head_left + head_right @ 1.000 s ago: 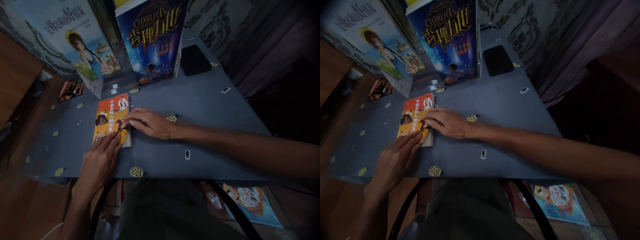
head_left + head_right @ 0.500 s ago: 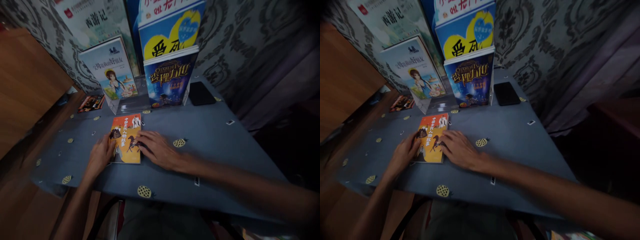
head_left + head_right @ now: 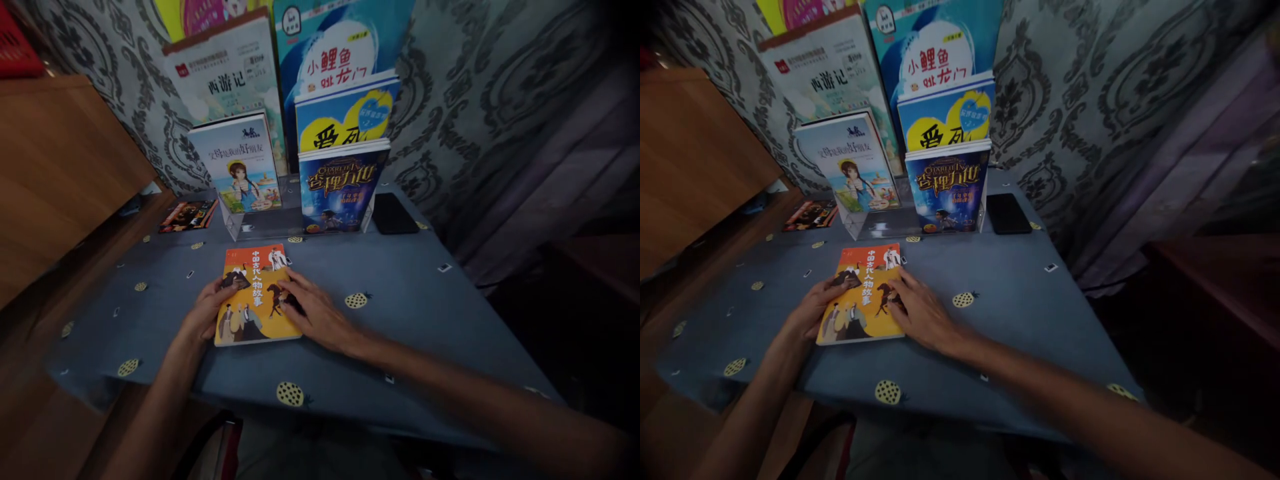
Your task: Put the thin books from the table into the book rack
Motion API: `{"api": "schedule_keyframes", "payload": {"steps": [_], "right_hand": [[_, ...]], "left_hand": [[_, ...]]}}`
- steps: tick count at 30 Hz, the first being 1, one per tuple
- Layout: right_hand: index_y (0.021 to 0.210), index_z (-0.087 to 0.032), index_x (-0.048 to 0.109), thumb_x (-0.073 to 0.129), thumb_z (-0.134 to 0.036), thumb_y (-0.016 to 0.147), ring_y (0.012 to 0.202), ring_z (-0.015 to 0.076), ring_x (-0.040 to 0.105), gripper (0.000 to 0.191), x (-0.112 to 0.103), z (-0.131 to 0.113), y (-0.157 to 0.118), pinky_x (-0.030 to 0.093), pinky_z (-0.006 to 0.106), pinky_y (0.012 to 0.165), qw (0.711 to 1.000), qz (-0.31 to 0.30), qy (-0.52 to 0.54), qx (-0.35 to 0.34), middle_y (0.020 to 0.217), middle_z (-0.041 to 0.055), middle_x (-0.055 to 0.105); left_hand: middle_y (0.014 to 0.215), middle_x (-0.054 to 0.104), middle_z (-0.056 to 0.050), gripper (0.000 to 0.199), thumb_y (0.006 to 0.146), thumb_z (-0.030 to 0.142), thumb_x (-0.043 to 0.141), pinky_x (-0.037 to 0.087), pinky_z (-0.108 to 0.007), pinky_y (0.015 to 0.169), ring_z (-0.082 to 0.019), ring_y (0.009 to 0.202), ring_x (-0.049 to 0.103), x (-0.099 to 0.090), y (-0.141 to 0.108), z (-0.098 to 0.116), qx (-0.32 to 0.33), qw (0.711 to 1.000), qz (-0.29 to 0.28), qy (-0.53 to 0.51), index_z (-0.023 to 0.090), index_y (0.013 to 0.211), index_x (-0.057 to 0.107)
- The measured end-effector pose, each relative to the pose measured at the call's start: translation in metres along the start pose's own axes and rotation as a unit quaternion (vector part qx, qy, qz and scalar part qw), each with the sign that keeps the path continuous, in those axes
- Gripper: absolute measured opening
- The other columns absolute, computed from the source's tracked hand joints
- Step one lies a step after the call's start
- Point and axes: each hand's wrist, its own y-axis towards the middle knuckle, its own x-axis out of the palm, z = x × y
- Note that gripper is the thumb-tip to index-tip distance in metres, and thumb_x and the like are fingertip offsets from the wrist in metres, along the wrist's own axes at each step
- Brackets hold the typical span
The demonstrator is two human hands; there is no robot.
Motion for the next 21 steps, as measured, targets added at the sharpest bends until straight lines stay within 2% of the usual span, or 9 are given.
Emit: {"api": "schedule_keyframes", "payload": {"steps": [3, 5, 7, 9, 11, 14, 17, 19, 21], "right_hand": [[0.150, -0.020, 0.040, 0.063, -0.031, 0.088, 0.144, 0.0322, 0.042, 0.067, 0.002, 0.010, 0.001, 0.038, 0.057, 0.117, 0.993, 0.046, 0.102, 0.044, 0.157, 0.0181, 0.041], [0.152, -0.022, 0.035, 0.071, -0.036, 0.083, 0.138, 0.0323, 0.049, 0.079, 0.002, 0.017, 0.004, 0.045, 0.057, 0.111, 0.972, 0.062, 0.215, 0.075, 0.153, 0.0176, 0.047], [0.144, -0.020, 0.047, 0.074, -0.044, 0.081, 0.124, 0.0305, 0.062, 0.072, -0.002, 0.023, 0.009, 0.053, 0.053, 0.102, 0.937, 0.019, 0.336, 0.090, 0.139, 0.0163, 0.061], [0.127, -0.017, 0.061, 0.074, -0.048, 0.081, 0.107, 0.0267, 0.071, 0.057, -0.011, 0.026, 0.013, 0.058, 0.048, 0.095, 0.906, -0.039, 0.412, 0.094, 0.118, 0.0134, 0.073], [0.117, -0.017, 0.066, 0.073, -0.047, 0.082, 0.099, 0.0238, 0.074, 0.047, -0.024, 0.024, 0.015, 0.059, 0.046, 0.093, 0.901, -0.047, 0.423, 0.078, 0.108, 0.0106, 0.076], [0.119, -0.022, 0.067, 0.071, -0.040, 0.086, 0.104, 0.0229, 0.072, 0.037, -0.046, 0.016, 0.015, 0.058, 0.045, 0.094, 0.942, 0.032, 0.335, -0.012, 0.113, 0.0074, 0.076], [0.119, -0.026, 0.069, 0.064, -0.029, 0.093, 0.111, 0.0235, 0.070, 0.027, -0.059, 0.015, 0.012, 0.056, 0.048, 0.098, 0.970, 0.128, 0.147, -0.143, 0.118, 0.0059, 0.075], [0.122, -0.027, 0.068, 0.057, -0.021, 0.097, 0.119, 0.0234, 0.066, 0.028, -0.059, 0.020, 0.009, 0.054, 0.050, 0.103, 0.965, 0.146, 0.034, -0.217, 0.124, 0.0065, 0.073], [0.127, -0.026, 0.066, 0.050, -0.014, 0.098, 0.125, 0.0228, 0.062, 0.035, -0.054, 0.031, 0.005, 0.053, 0.049, 0.105, 0.960, 0.110, -0.043, -0.255, 0.130, 0.0088, 0.070]], "left_hand": [[0.095, 0.077, -0.009, 0.050, 0.065, 0.018, 0.083, 0.064, -0.032, 0.073, -0.023, 0.078, 0.076, 0.006, -0.006, 0.000, 0.036, 0.998, -0.033, -0.041, 0.015, 0.109, 0.060], [0.101, 0.077, -0.009, 0.054, 0.066, 0.022, 0.085, 0.064, -0.035, 0.077, -0.024, 0.083, 0.077, 0.007, -0.010, 0.002, 0.065, 0.994, -0.064, -0.054, 0.016, 0.113, 0.060], [0.105, 0.076, -0.009, 0.057, 0.067, 0.026, 0.086, 0.064, -0.035, 0.078, -0.024, 0.086, 0.076, 0.009, -0.014, 0.007, 0.096, 0.989, -0.095, -0.054, 0.019, 0.116, 0.060], [0.108, 0.076, -0.008, 0.055, 0.069, 0.028, 0.086, 0.064, -0.033, 0.078, -0.024, 0.087, 0.076, 0.012, -0.017, 0.013, 0.127, 0.983, -0.126, -0.044, 0.021, 0.117, 0.061], [0.112, 0.076, -0.008, 0.052, 0.071, 0.029, 0.085, 0.063, -0.033, 0.080, -0.023, 0.091, 0.075, 0.015, -0.018, 0.023, 0.174, 0.973, -0.152, -0.025, 0.023, 0.117, 0.063], [0.107, 0.077, -0.005, 0.043, 0.069, 0.030, 0.086, 0.061, -0.034, 0.084, -0.023, 0.094, 0.074, 0.013, -0.015, 0.038, 0.280, 0.948, -0.149, 0.028, 0.023, 0.109, 0.071], [0.104, 0.078, -0.006, 0.030, 0.069, 0.034, 0.085, 0.056, -0.043, 0.098, -0.029, 0.109, 0.070, 0.004, -0.009, 0.045, 0.358, 0.909, -0.154, 0.150, 0.022, 0.096, 0.078], [0.116, 0.076, -0.009, 0.029, 0.072, 0.036, 0.082, 0.045, -0.052, 0.111, -0.034, 0.129, 0.059, -0.004, -0.003, 0.037, 0.391, 0.870, -0.175, 0.246, 0.024, 0.098, 0.079], [0.127, 0.071, -0.010, 0.032, 0.075, 0.036, 0.079, 0.038, -0.057, 0.115, -0.034, 0.139, 0.048, -0.012, 0.001, 0.021, 0.414, 0.834, -0.180, 0.317, 0.026, 0.106, 0.078]]}}
